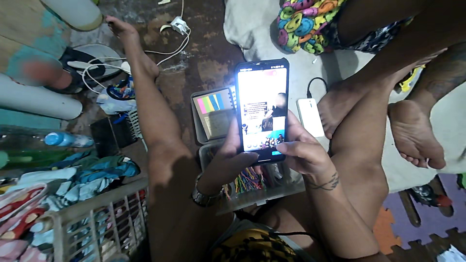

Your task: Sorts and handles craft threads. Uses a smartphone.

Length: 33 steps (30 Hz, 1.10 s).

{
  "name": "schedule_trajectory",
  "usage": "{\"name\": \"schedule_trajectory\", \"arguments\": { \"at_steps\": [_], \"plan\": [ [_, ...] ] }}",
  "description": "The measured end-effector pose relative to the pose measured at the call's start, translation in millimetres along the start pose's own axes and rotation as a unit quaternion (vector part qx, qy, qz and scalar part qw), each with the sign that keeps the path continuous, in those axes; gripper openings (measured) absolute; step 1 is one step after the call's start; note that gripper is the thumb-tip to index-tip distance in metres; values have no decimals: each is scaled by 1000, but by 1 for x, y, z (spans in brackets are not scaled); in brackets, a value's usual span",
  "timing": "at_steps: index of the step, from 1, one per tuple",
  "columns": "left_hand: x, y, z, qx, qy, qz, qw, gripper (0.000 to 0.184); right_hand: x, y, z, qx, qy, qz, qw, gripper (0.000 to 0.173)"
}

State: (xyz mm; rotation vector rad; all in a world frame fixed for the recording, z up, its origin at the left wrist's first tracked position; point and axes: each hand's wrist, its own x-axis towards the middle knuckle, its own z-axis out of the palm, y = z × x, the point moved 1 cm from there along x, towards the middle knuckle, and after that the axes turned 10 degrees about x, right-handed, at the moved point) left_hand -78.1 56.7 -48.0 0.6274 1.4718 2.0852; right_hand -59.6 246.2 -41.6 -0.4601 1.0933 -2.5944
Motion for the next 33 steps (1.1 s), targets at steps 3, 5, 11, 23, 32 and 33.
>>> {"name": "schedule_trajectory", "arguments": {
  "at_steps": [3,5,11,23,32,33],
  "plan": [
    [1,-2,-1,-4,-2,8,1000,75,-1,1,0,3,3,-2,1000,64],
    [1,-1,-1,1,0,5,1000,76,0,1,0,6,1,-4,1000,62],
    [2,-1,0,-1,2,9,1000,75,1,0,2,7,15,0,1000,58],
    [1,-1,12,81,11,-24,996,72,3,-4,8,-116,175,-17,978,33],
    [2,-3,13,120,5,-21,993,70,5,0,10,-135,237,-26,962,38],
    [2,-2,14,119,5,-20,993,72,5,0,10,-135,238,-30,961,35]
  ]
}}
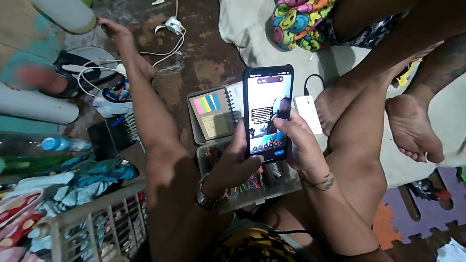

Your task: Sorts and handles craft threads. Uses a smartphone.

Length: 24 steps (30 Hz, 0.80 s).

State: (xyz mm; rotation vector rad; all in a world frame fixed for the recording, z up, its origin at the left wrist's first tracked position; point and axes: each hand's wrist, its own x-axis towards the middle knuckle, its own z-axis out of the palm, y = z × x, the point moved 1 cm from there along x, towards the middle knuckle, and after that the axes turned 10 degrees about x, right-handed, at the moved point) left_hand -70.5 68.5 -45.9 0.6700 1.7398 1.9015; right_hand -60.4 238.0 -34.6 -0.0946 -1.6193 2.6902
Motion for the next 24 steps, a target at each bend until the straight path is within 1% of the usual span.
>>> {"name": "schedule_trajectory", "arguments": {
  "at_steps": [2,6,9,13,19,24],
  "plan": [
    [0,-1,0,0,-6,6,1000,74,0,0,0,-2,-3,-4,1000,34],
    [1,-2,0,13,-7,15,1000,68,1,1,0,-10,0,-12,1000,35],
    [2,-1,1,22,-9,6,1000,73,1,1,0,-11,4,-16,1000,33],
    [2,-3,1,24,-9,21,999,72,1,2,1,-16,18,-14,1000,34],
    [2,-3,2,28,-12,24,999,70,0,2,0,-15,21,-15,1000,33],
    [3,-4,3,40,-12,22,999,75,1,2,0,-16,21,-13,1000,35]
  ]
}}
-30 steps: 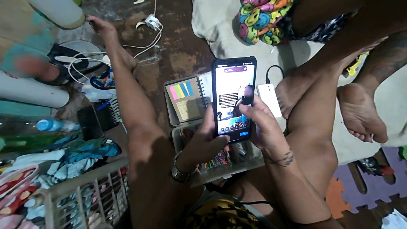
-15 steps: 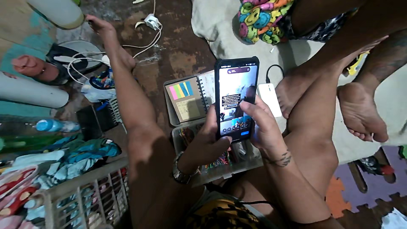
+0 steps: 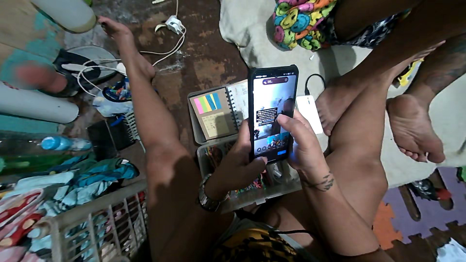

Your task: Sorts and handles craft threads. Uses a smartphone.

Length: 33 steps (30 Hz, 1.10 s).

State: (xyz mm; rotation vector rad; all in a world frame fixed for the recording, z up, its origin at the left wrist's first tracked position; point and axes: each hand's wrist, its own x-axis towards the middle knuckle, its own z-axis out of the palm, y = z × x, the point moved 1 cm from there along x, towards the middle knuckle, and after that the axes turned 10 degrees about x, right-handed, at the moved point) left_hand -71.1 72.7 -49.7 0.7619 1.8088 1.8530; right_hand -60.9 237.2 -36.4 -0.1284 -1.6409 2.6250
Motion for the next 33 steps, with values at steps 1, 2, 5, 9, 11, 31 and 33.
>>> {"name": "schedule_trajectory", "arguments": {
  "at_steps": [1,2,5,9,11,31,33],
  "plan": [
    [0,0,0,4,0,3,1000,74,0,0,0,2,0,0,1000,36],
    [0,0,0,12,2,3,1000,74,0,0,0,5,1,-2,1000,35],
    [-1,2,1,24,5,6,1000,73,0,0,1,9,3,-4,1000,34],
    [0,1,0,22,3,4,1000,73,0,0,1,9,5,2,1000,32],
    [0,0,0,23,2,2,1000,74,0,0,0,9,2,0,1000,34],
    [0,2,3,18,-5,19,1000,70,0,0,0,12,5,7,1000,36],
    [0,3,3,12,-7,19,1000,71,0,0,0,11,8,6,1000,34]
  ]
}}
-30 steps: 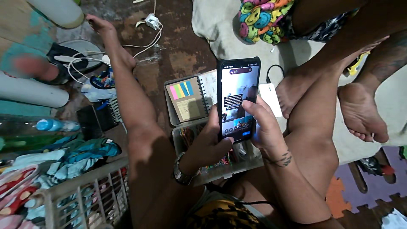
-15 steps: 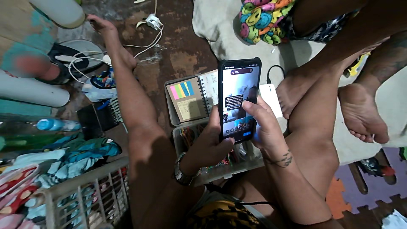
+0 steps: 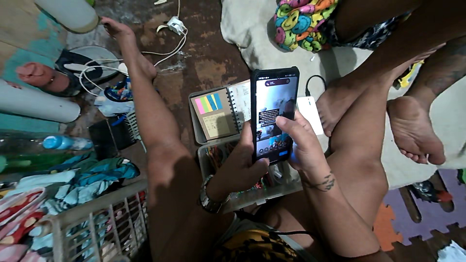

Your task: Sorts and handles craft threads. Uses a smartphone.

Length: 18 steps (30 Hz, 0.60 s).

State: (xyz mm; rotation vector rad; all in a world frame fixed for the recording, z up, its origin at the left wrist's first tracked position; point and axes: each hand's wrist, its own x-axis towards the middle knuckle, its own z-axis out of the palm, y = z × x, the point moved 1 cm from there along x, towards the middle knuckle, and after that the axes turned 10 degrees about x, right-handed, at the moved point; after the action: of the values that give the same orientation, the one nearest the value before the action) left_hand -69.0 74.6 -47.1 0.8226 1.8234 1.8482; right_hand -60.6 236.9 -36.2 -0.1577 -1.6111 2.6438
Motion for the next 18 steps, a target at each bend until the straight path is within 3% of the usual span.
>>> {"name": "schedule_trajectory", "arguments": {
  "at_steps": [18],
  "plan": [
    [2,-1,0,1,4,-8,1000,70,1,-2,0,-2,6,5,1000,35]
  ]
}}
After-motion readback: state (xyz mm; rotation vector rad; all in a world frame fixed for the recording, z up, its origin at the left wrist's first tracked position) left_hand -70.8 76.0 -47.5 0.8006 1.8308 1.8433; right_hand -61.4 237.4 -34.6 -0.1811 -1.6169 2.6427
